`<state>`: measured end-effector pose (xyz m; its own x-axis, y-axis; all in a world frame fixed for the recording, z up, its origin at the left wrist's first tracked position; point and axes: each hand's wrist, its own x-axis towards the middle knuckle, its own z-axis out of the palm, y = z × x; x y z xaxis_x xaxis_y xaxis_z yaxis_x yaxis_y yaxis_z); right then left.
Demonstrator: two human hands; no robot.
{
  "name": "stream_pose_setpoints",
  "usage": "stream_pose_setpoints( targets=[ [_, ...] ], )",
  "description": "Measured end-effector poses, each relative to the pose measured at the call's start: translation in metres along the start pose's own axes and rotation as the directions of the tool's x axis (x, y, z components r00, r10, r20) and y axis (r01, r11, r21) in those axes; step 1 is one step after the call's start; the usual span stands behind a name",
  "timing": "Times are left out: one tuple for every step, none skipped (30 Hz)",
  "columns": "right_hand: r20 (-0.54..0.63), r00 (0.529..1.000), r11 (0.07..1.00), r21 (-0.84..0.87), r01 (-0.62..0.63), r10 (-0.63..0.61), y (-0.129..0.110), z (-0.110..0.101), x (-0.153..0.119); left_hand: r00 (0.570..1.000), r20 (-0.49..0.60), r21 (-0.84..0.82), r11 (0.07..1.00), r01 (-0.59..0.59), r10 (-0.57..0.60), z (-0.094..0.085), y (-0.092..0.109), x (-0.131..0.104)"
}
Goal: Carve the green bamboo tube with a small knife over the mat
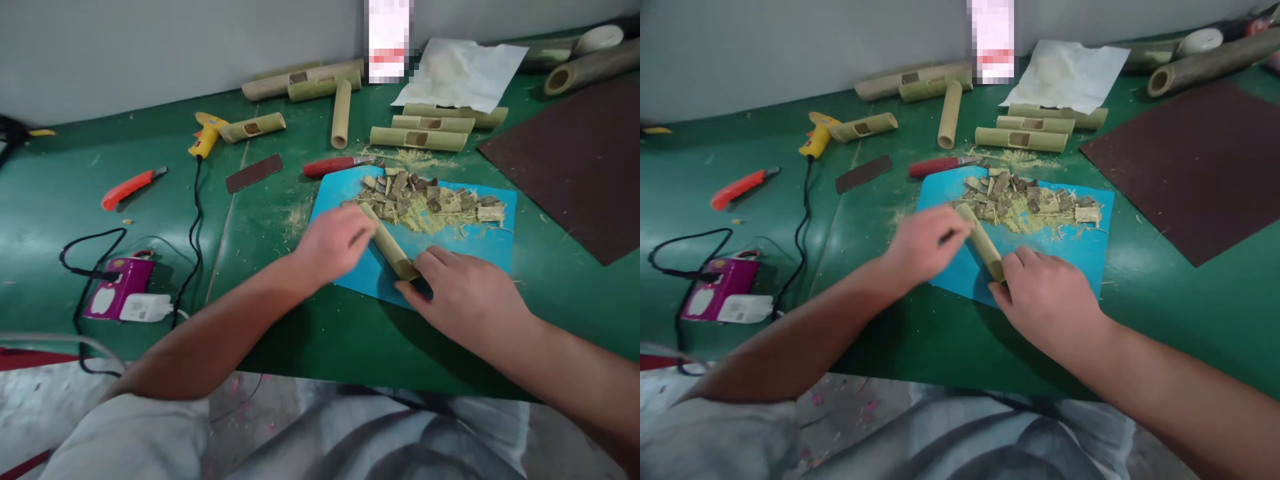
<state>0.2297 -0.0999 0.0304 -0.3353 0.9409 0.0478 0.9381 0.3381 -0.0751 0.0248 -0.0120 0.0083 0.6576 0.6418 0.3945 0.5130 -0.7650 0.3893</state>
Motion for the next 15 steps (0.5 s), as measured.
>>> stream_pose_setpoints(
  targets=[
    [0.0,1.0,1.0,0.012,0.007,-0.007,0.0,0.0,0.0,0.992,0.099,-0.019,0.997,-0.07,0.072,0.0,0.004,-0.001],
    [-0.006,1.0,1.0,0.022,0.012,-0.012,0.0,0.001,0.0,0.977,0.174,-0.034,0.993,-0.116,0.121,0.0,0.007,-0.003],
    [-0.013,1.0,1.0,0.028,0.013,-0.012,0.0,0.001,0.0,0.972,0.192,-0.035,0.991,-0.131,0.135,-0.001,0.009,-0.004],
    [-0.024,1.0,0.999,0.03,0.01,-0.01,-0.001,0.001,0.0,0.978,0.171,-0.023,0.993,-0.114,0.116,-0.001,0.009,-0.004],
    [-0.035,0.999,1.0,0.029,0.005,-0.004,-0.001,0.002,-0.001,0.99,0.121,-0.001,0.997,-0.071,0.07,-0.002,0.007,-0.004],
    [-0.045,0.999,1.0,0.027,0.001,0.0,-0.002,0.003,-0.001,0.998,0.062,0.017,1.0,-0.026,0.025,-0.002,0.004,-0.003],
    [-0.048,0.999,1.0,0.027,-0.005,0.006,-0.002,0.003,-0.001,1.0,0.017,0.029,1.0,0.009,-0.009,-0.003,0.0,-0.002],
    [-0.044,0.999,0.999,0.033,-0.009,0.011,-0.003,0.003,-0.001,1.0,-0.004,0.033,0.999,0.024,-0.023,-0.003,-0.004,-0.001],
    [-0.033,0.999,0.999,0.04,-0.015,0.016,-0.003,0.004,0.0,1.0,-0.003,0.031,0.999,0.012,-0.012,-0.003,-0.007,0.0],
    [-0.018,1.0,0.999,0.047,-0.021,0.021,-0.003,0.004,0.0,1.0,0.001,0.024,1.0,-0.013,0.013,-0.002,-0.009,0.0],
    [-0.005,1.0,0.998,0.051,-0.026,0.026,-0.003,0.004,0.0,0.999,0.0,0.018,0.999,-0.035,0.035,-0.001,-0.01,0.0],
    [0.001,1.0,0.998,0.052,-0.028,0.028,-0.003,0.004,0.0,0.999,-0.009,0.016,0.999,-0.048,0.048,-0.001,-0.01,0.0],
    [-0.003,1.0,0.998,0.047,-0.028,0.028,-0.003,0.003,0.0,0.998,-0.025,0.017,0.999,-0.05,0.051,-0.001,-0.01,-0.001],
    [-0.015,1.0,0.999,0.04,-0.024,0.024,-0.002,0.003,0.001,0.998,-0.044,0.02,0.999,-0.044,0.045,0.0,-0.009,-0.002],
    [-0.029,0.999,0.999,0.03,-0.02,0.021,-0.002,0.002,0.001,0.998,-0.063,0.024,0.999,-0.03,0.031,-0.001,-0.009,-0.002]
  ],
)
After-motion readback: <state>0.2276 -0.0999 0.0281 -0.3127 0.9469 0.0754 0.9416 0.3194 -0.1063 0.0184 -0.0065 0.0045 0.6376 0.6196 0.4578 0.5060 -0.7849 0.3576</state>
